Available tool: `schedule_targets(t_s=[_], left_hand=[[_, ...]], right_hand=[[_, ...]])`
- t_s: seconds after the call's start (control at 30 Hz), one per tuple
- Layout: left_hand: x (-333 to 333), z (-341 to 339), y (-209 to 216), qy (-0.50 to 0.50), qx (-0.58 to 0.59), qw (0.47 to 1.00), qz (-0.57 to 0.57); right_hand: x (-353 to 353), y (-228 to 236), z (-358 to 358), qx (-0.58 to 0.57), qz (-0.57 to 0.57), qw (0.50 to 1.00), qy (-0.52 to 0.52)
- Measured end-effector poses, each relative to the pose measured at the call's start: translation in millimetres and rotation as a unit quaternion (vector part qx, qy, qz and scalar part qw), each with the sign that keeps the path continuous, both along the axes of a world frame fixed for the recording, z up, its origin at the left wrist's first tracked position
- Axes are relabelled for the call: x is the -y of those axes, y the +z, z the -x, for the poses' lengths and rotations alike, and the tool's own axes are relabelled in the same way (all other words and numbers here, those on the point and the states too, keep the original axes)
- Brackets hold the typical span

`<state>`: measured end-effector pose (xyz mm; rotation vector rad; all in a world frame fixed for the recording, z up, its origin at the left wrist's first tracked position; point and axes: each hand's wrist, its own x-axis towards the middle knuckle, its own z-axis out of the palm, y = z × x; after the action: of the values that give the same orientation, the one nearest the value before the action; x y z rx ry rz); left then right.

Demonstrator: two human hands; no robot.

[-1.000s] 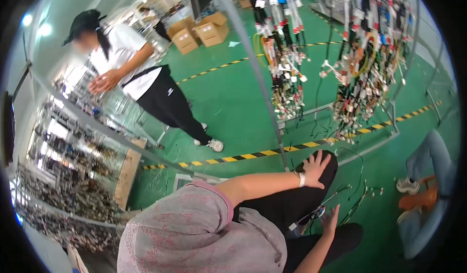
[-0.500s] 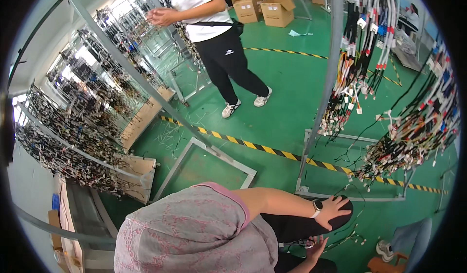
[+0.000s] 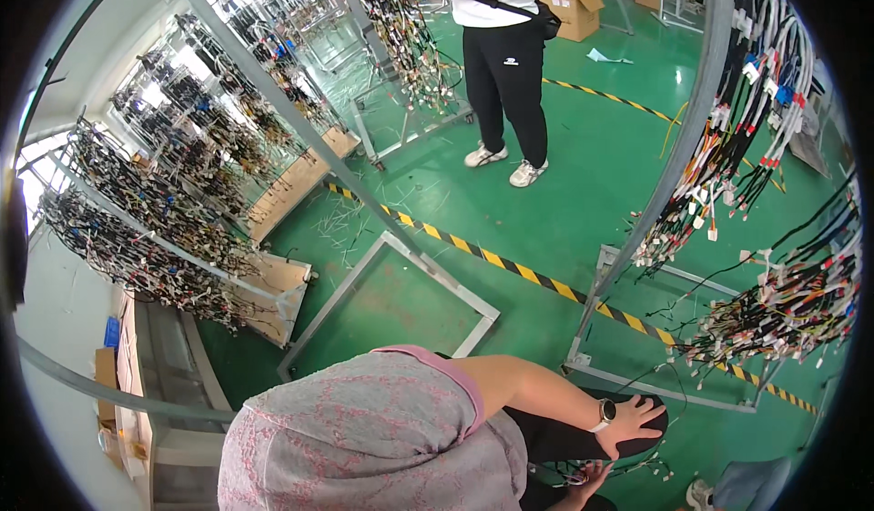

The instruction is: Organizing and sorting wire harnesses on a production floor.

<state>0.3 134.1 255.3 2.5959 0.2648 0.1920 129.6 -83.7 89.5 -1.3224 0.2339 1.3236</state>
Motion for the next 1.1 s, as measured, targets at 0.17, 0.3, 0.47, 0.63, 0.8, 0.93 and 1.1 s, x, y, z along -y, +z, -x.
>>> schedule_targets(t_s=[0.17,0.3,0.47,0.63,0.8,0.93,1.1], left_hand=[[-3,0,-2,0.008,0.0,1.0,0.002],[-1,-1,-4,0.015,0.005,1.0,0.002],[-3,-2,-5,0.016,0.003,1.0,0.006],[-6,0,0,0.016,-0.007,1.0,-0.012],[-3,-1,-4,0.0,-0.001,0.999,-0.037],[-3,-4,-10,0.002,-0.006,0.999,-0.043],[-21,1,-2,0.059,-0.017,0.997,-0.037]], right_hand=[[-2,-5,1,-0.004,-0.023,1.0,-0.014],[-3,-4,4,0.01,0.001,0.999,-0.053],[0,2,1,0.005,-0.012,0.998,-0.059],[-1,-6,-4,0.009,-0.023,0.998,-0.06],[-11,18,13,0.033,0.002,0.994,-0.107],[-9,30,16,0.046,0.002,0.992,-0.118],[17,-35,-15,0.015,-0.021,0.998,-0.049]])
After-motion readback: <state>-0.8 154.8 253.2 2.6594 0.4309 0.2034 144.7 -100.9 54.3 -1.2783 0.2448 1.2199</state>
